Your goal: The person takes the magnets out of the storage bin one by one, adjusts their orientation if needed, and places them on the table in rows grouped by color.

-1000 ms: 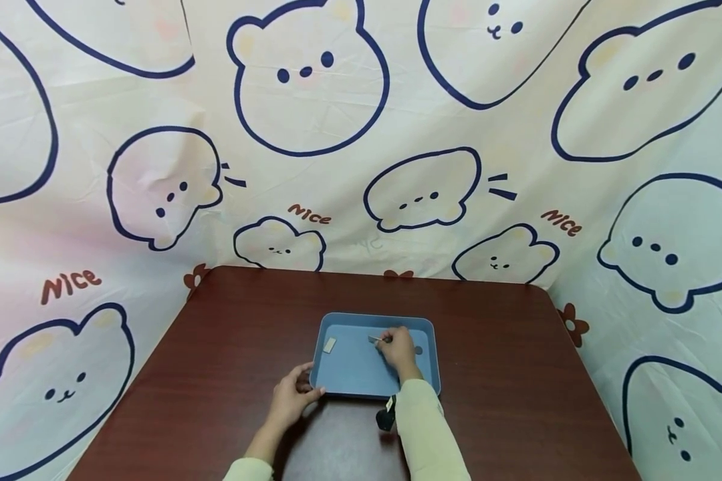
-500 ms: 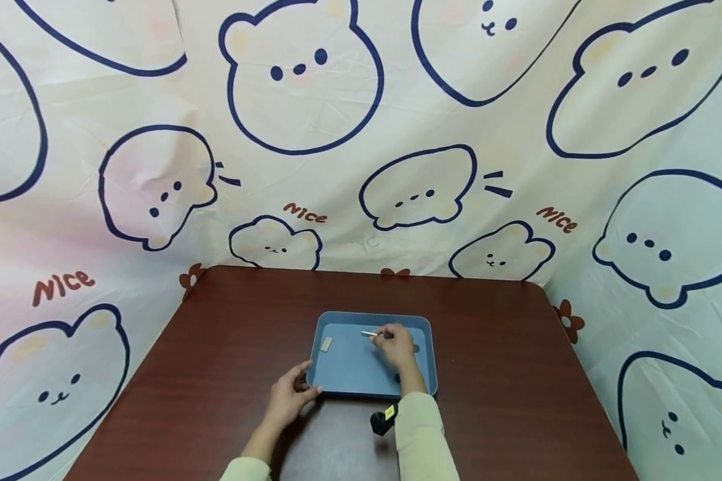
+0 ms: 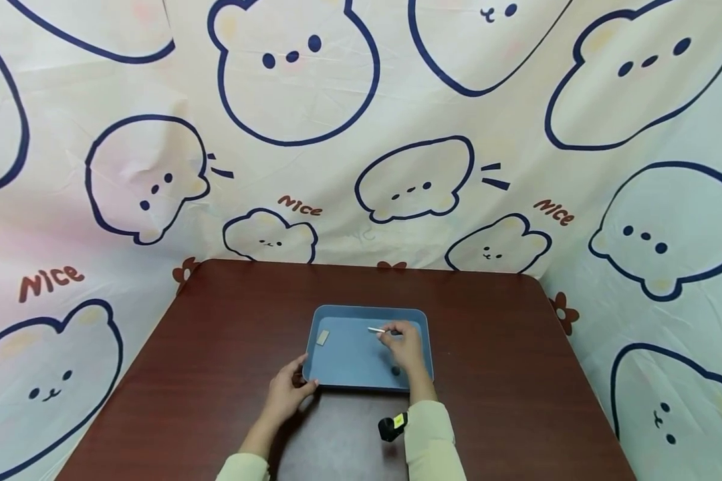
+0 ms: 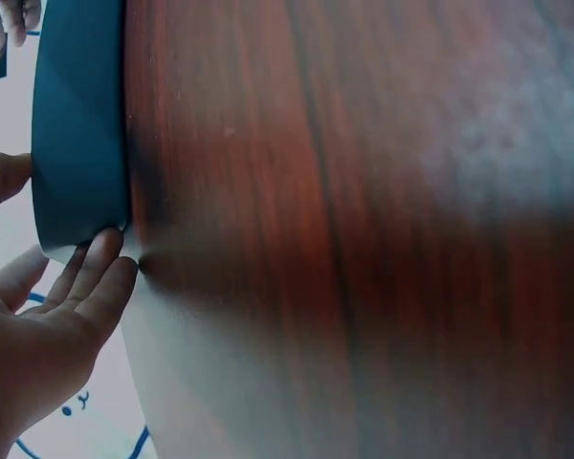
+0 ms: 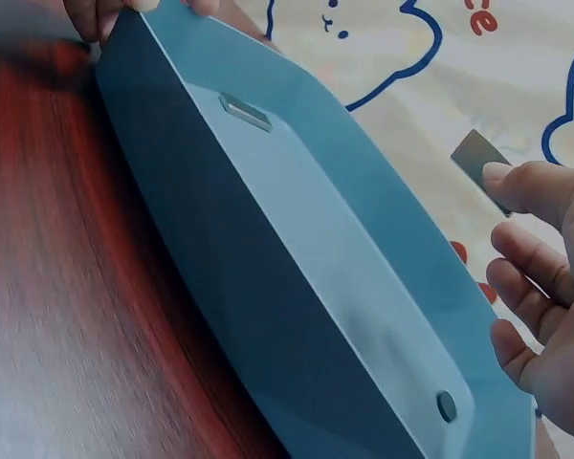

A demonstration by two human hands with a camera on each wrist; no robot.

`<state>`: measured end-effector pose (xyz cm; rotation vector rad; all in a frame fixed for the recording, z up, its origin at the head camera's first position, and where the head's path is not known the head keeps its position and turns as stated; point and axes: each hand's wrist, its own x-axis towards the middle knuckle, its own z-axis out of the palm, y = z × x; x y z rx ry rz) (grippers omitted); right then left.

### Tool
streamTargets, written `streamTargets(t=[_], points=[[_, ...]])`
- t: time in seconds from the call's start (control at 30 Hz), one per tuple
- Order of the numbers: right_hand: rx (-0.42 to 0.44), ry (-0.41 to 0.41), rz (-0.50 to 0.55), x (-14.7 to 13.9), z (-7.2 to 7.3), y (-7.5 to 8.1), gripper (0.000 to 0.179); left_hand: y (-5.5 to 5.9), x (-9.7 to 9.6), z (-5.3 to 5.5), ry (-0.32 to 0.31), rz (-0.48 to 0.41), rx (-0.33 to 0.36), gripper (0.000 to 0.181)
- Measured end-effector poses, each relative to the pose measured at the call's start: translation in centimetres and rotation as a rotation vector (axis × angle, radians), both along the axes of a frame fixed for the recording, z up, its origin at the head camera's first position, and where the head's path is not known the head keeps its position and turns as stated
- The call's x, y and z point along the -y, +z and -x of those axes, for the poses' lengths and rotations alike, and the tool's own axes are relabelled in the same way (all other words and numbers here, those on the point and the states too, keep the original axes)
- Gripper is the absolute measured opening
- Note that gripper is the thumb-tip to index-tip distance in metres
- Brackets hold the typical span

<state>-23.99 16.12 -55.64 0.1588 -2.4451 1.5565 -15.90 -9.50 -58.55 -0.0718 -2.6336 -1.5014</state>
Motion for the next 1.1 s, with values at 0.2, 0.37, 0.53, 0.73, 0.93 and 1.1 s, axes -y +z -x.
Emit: streamTargets(t=[0.2,0.37,0.53,0.73,0.93,1.1], points=[[0.010,-0.039,0.014,-2.0,-0.6,0.5,0.006,0.0,-0.1,-0.1,0.005,0.001,0.008,0.060],[0.063,-0.076,0.064,-4.0,-0.9,1.0,0.007,0.2,-0.2,0.2,0.002,0.027,0.007,0.059],[0.148,-0.108,0.086,-6.1,-1.2,0.5,0.010,0.0,-0.2,0.2,0.012,0.026,-0.006,0.059],[0.221,-0.121,0.110,-8.1,-1.3,0.2,0.019,0.0,-0.2,0.2,0.032,0.000,0.014,0.059],[0.264,-0.147,0.144,-10.0,-1.3,-0.1,0.026,0.0,-0.3,0.2,0.015,-0.023,0.037,0.058],[0.301,-0.146,0.179,-11.4,-1.2,-0.6,0.031,0.1,0.0,0.1,0.004,-0.044,0.036,0.057]])
